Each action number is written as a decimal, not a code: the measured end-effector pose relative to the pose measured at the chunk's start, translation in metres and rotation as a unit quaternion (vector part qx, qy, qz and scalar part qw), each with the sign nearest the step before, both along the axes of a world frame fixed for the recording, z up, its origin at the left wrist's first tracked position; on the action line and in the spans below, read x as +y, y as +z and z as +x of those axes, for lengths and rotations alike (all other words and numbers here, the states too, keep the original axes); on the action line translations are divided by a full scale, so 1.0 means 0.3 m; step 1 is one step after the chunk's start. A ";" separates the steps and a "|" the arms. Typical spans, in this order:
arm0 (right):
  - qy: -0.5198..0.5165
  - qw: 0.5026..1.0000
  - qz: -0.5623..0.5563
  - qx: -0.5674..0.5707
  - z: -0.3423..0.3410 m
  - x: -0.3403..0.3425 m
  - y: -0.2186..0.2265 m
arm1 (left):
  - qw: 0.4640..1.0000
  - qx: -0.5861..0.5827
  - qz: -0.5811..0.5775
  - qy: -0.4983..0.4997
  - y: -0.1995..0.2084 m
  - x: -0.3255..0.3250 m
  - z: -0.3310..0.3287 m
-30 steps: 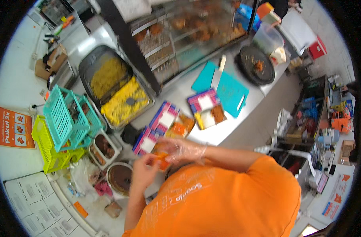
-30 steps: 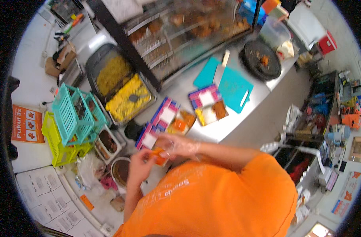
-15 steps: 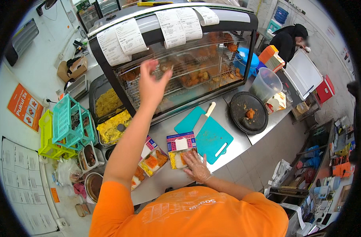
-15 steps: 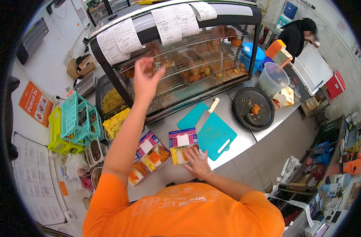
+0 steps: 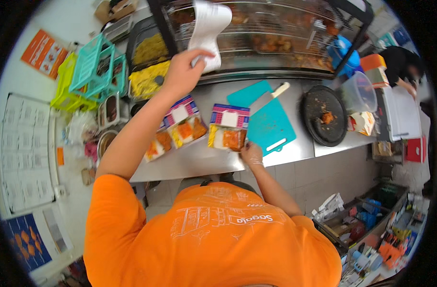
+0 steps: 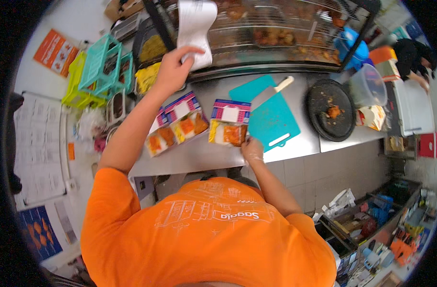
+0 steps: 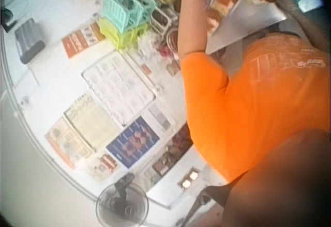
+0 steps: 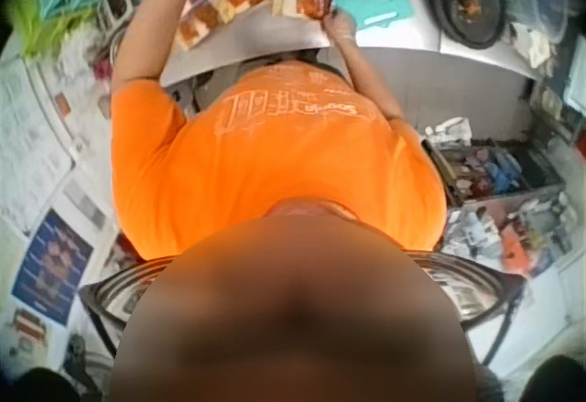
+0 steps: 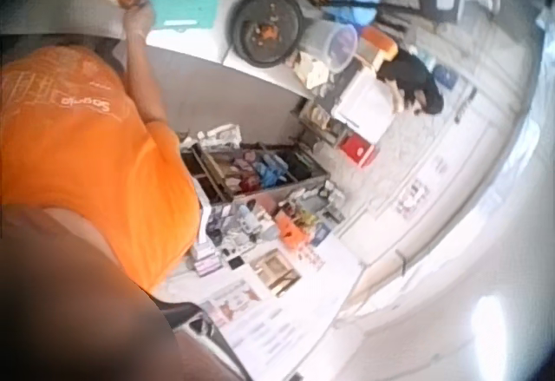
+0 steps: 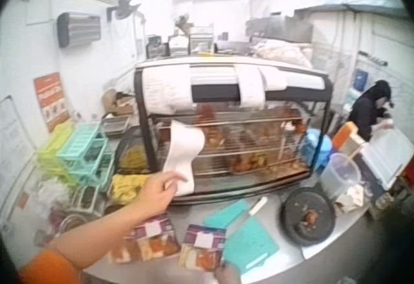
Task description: The person assembles multiple food orders by placing fried chicken, rice, and vegetables into takeaway boxes. They use a knife to cut chicken, a ladle to add sauce, and tongs to transfer items from a heated display case into boxes, then place the completed boxes on a counter.
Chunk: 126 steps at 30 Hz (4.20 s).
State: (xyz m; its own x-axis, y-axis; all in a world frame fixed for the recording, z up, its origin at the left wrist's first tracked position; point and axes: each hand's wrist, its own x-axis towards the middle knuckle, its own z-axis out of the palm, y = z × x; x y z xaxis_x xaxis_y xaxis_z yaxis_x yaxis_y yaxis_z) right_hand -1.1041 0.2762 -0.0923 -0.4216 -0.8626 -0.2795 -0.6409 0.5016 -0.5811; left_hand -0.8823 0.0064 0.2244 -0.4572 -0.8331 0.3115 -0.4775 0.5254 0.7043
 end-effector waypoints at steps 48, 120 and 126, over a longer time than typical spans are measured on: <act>-0.570 0.459 -0.368 -0.574 1.033 1.877 0.116 | 0.958 -0.193 0.194 0.086 -1.277 0.645 0.953; -0.301 0.863 -0.219 -0.342 0.411 1.087 0.001 | 0.981 -0.169 0.085 -0.050 -1.154 0.307 0.240; -0.377 0.615 -0.472 -0.507 0.453 1.489 0.217 | 0.835 -0.130 0.134 -0.518 -0.794 1.238 -0.429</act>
State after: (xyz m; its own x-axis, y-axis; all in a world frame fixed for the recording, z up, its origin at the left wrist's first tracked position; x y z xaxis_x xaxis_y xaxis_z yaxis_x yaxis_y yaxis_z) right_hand -0.9681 0.7228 -0.0273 -0.8227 -0.5090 -0.2529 0.4991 -0.4341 -0.7499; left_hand -1.0110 0.3777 -0.0137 -0.9986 0.0284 -0.0446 -0.0191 0.5920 0.8057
